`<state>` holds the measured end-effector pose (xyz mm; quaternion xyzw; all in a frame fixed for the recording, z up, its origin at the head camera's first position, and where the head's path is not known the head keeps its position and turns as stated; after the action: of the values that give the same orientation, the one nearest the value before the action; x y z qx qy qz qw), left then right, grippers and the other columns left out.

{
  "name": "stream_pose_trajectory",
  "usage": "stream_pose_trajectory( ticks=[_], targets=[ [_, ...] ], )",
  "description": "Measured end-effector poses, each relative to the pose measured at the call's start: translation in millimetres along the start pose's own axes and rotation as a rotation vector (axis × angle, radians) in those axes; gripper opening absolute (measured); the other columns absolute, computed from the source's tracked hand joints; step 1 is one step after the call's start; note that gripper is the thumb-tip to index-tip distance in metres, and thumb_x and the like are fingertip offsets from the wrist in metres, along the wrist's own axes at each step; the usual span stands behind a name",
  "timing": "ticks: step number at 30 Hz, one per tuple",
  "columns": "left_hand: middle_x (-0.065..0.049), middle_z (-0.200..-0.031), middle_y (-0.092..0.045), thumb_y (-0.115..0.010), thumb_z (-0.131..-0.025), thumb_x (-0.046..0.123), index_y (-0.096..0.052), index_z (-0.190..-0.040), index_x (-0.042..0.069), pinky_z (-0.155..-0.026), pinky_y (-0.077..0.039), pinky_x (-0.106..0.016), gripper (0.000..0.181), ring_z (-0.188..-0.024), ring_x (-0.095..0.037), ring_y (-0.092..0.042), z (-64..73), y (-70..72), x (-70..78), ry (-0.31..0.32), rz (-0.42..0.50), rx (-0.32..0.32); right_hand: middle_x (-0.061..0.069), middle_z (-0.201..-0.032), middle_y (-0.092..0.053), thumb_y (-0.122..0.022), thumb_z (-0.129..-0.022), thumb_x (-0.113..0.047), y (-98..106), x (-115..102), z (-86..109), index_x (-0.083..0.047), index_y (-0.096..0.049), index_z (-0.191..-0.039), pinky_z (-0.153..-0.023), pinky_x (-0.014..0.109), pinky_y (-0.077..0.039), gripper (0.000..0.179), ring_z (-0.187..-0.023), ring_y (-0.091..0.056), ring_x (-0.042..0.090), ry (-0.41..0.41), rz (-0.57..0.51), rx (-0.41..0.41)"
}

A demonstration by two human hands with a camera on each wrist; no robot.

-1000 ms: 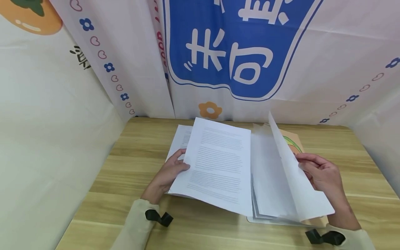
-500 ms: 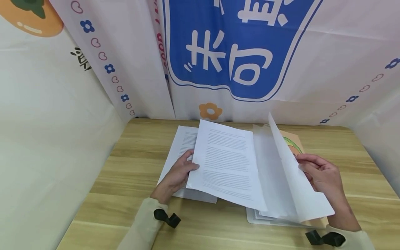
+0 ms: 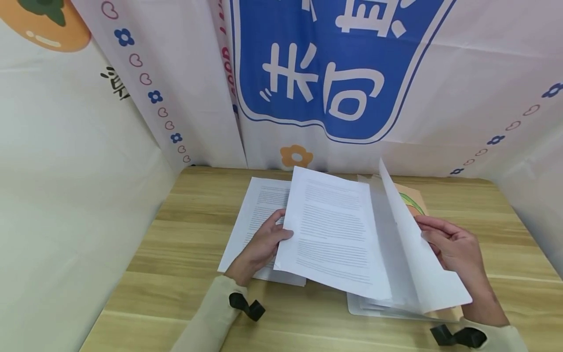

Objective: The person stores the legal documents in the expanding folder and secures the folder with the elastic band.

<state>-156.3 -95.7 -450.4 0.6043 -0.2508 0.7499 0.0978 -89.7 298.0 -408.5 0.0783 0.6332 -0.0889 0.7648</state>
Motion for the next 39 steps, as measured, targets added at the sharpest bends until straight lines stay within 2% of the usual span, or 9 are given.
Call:
stream_pose_trajectory(
  ticks=[4, 11, 17, 23, 32, 39],
  targets=[
    [-0.024, -0.128, -0.064, -0.049, -0.100, 0.000, -0.034, -0.151, 0.006, -0.078, -0.058, -0.036, 0.053, -0.105, -0.029, -0.070, -3.0, -5.9, -3.1, 0.022, -0.012, -0.009, -0.014, -0.086, -0.075, -0.074, -0.097, -0.015, 1.0, -0.1, 1.2, -0.032, -0.084, -0.104, -0.046, 0.021, -0.047, 0.020, -0.060, -0.064, 0.007, -0.035, 0.072, 0.031],
    [-0.023, -0.129, -0.064, -0.049, -0.101, 0.001, -0.034, -0.151, 0.007, -0.076, -0.058, -0.034, 0.053, -0.104, -0.027, -0.070, -6.0, -13.3, -5.2, 0.018, -0.007, -0.009, -0.018, -0.090, -0.075, -0.074, -0.097, -0.015, 0.7, 0.2, 0.7, -0.029, -0.084, -0.105, -0.057, 0.024, -0.055, 0.019, -0.071, -0.069, 0.006, -0.048, 0.060, 0.044],
    [-0.023, -0.131, -0.063, -0.050, -0.101, 0.002, -0.035, -0.152, 0.007, -0.075, -0.057, -0.033, 0.053, -0.102, -0.024, -0.070, -10.5, -16.5, -8.9, 0.007, -0.006, -0.004, -0.014, -0.086, -0.075, -0.075, -0.096, -0.021, 0.8, -1.0, 1.5, -0.032, -0.083, -0.107, -0.049, 0.024, -0.051, 0.017, -0.063, -0.066, 0.007, -0.034, 0.120, 0.038],
    [-0.021, -0.123, -0.067, -0.054, -0.101, 0.005, -0.037, -0.152, 0.010, -0.074, -0.055, -0.033, 0.054, -0.098, -0.022, -0.070, -16.6, -22.9, -12.7, 0.029, -0.025, 0.008, -0.012, -0.087, -0.076, -0.076, -0.096, -0.020, -0.3, -1.3, 2.5, -0.028, -0.083, -0.110, -0.048, 0.022, -0.049, 0.017, -0.062, -0.065, 0.007, -0.018, 0.092, 0.029],
    [-0.018, -0.120, -0.069, -0.057, -0.103, 0.005, -0.040, -0.154, 0.012, -0.071, -0.055, -0.031, 0.055, -0.093, -0.022, -0.071, -28.9, -41.0, -20.6, 0.052, -0.075, 0.010, -0.013, -0.095, -0.076, -0.074, -0.096, -0.015, -3.2, 0.1, 2.2, -0.024, -0.083, -0.111, -0.055, 0.023, -0.055, 0.019, -0.072, -0.069, 0.006, -0.033, 0.030, 0.016],
    [-0.015, -0.114, -0.071, -0.063, -0.102, 0.007, -0.040, -0.155, 0.010, -0.071, -0.057, -0.033, 0.058, -0.092, -0.024, -0.071, -39.0, -56.3, -31.1, 0.050, -0.117, -0.006, -0.013, -0.088, -0.076, -0.074, -0.097, -0.019, -2.7, -1.2, 2.4, -0.029, -0.083, -0.109, -0.046, 0.021, -0.045, 0.018, -0.060, -0.063, 0.006, -0.022, 0.106, 0.020]
  ],
)
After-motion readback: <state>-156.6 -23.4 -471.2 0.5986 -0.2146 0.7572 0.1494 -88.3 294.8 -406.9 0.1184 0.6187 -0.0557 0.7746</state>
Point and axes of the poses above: each hand's wrist, its own z-axis away from the middle knuckle, its own y-axis out of the back of the hand, x = y × z, the point moved 2 cm from there along -z, towards the middle knuckle
